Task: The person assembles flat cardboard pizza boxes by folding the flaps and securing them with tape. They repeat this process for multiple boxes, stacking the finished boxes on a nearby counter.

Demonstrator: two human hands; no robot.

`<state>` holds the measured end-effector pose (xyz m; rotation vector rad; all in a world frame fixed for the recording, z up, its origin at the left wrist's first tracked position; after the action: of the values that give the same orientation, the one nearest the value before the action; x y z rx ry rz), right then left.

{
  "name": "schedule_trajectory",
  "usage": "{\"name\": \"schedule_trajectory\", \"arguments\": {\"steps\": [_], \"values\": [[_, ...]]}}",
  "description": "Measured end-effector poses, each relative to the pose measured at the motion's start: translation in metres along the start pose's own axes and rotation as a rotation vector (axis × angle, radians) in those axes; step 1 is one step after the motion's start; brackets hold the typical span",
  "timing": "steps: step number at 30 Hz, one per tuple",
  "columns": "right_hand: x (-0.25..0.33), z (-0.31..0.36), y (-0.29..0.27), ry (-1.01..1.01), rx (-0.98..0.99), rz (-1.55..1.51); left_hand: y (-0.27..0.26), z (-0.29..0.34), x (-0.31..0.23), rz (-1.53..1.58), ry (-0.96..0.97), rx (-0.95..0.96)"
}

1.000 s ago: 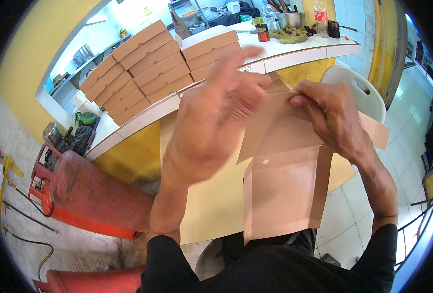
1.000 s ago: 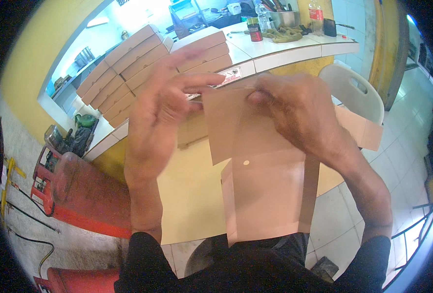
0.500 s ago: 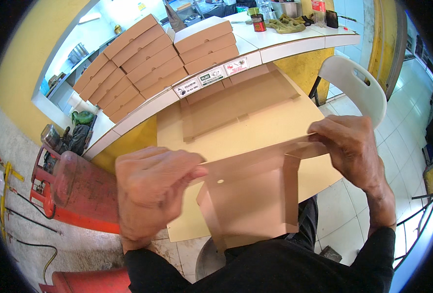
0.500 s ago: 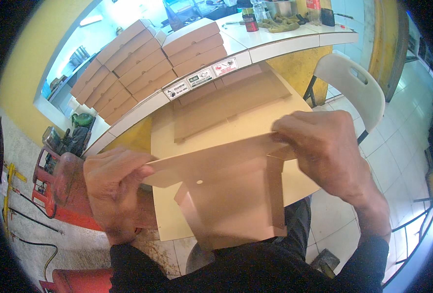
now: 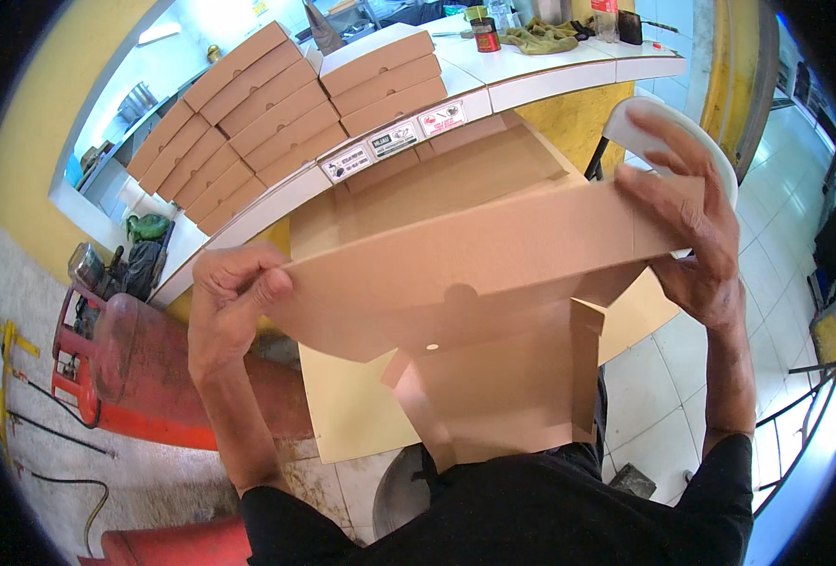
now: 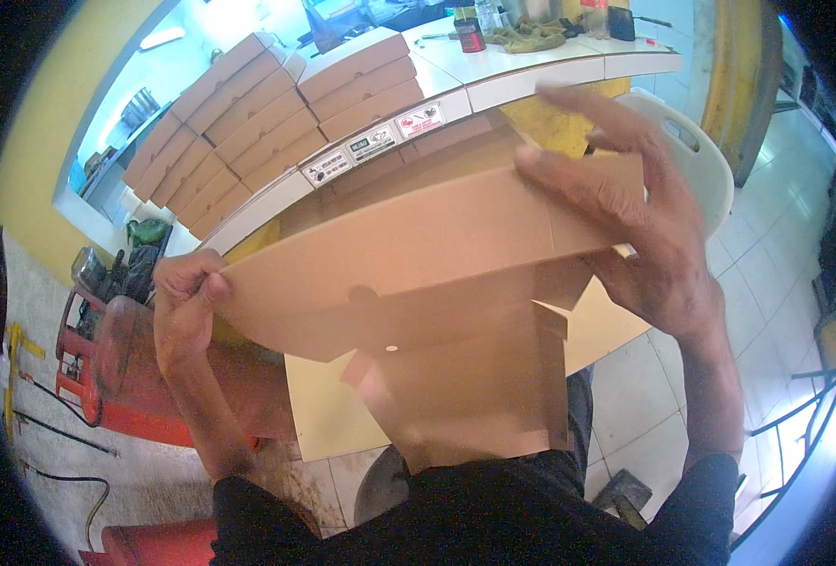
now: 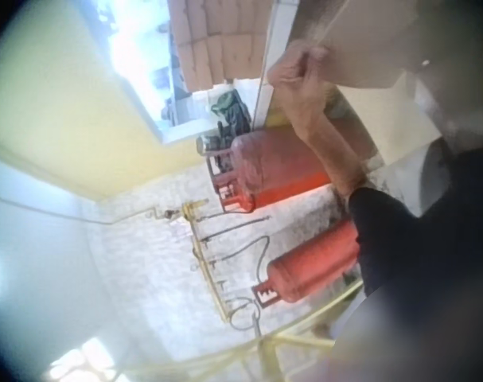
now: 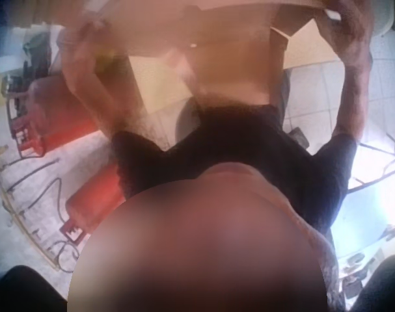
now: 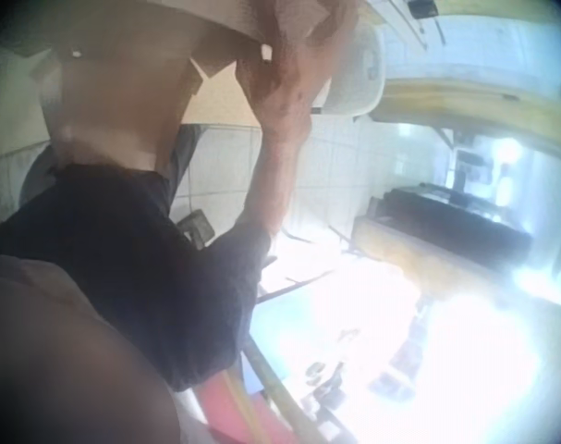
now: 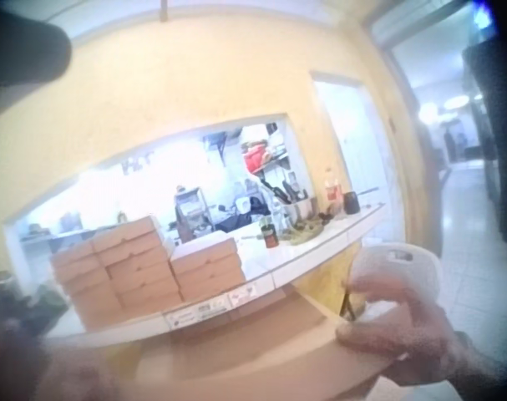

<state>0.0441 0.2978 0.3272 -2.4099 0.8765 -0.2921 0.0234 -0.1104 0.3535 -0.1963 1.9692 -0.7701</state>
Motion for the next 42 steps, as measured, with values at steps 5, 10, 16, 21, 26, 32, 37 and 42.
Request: {"name": "schedule_trajectory", "arguments": {"steps": [5, 10, 16, 21, 26, 32, 37, 42], "values": [[-0.004, 0.004, -0.024, 0.0, -0.073, -0.043, 0.014, 0.004, -0.019, 0.087, 0.045, 0.181], [-0.009, 0.023, -0.02, 0.349, -0.341, 0.08, 0.042, 0.002, -0.051, -0.358, 0.273, 0.121], [0.015, 0.003, -0.01, 0.145, -0.1, 0.14, 0.045, 0.008, -0.065, -0.435, 0.224, -0.182], [0.02, -0.021, 0.0, 0.048, -0.021, -0.702, 0.027, -0.001, -0.04, -0.197, 0.158, -0.312], [0.003, -0.019, -0.001, -0.125, 0.435, -1.113, 0.007, 0.011, -0.003, -0.055, 0.011, -0.238], [0.006, -0.023, 0.011, -0.11, 0.429, -1.087, 0.022, -0.002, -0.007, 0.014, -0.001, -0.147], [-0.005, -0.026, 0.001, 0.084, 0.329, -0.779, 0.025, -0.006, -0.008, 0.023, 0.019, -0.086], [-0.007, -0.04, 0.016, 0.386, -0.007, -0.792, 0.031, -0.004, -0.017, 0.09, -0.039, 0.084]]}}
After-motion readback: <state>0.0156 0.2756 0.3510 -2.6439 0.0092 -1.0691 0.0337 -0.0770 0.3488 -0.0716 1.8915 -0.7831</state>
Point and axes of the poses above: each hand's wrist, its own z-axis away from the middle knuckle, its own y-axis out of the palm, x = y × z, the point moved 5 cm from there along -z, towards the middle knuckle, and after that the axes turned 6 degrees about x, right-handed, at the moved point
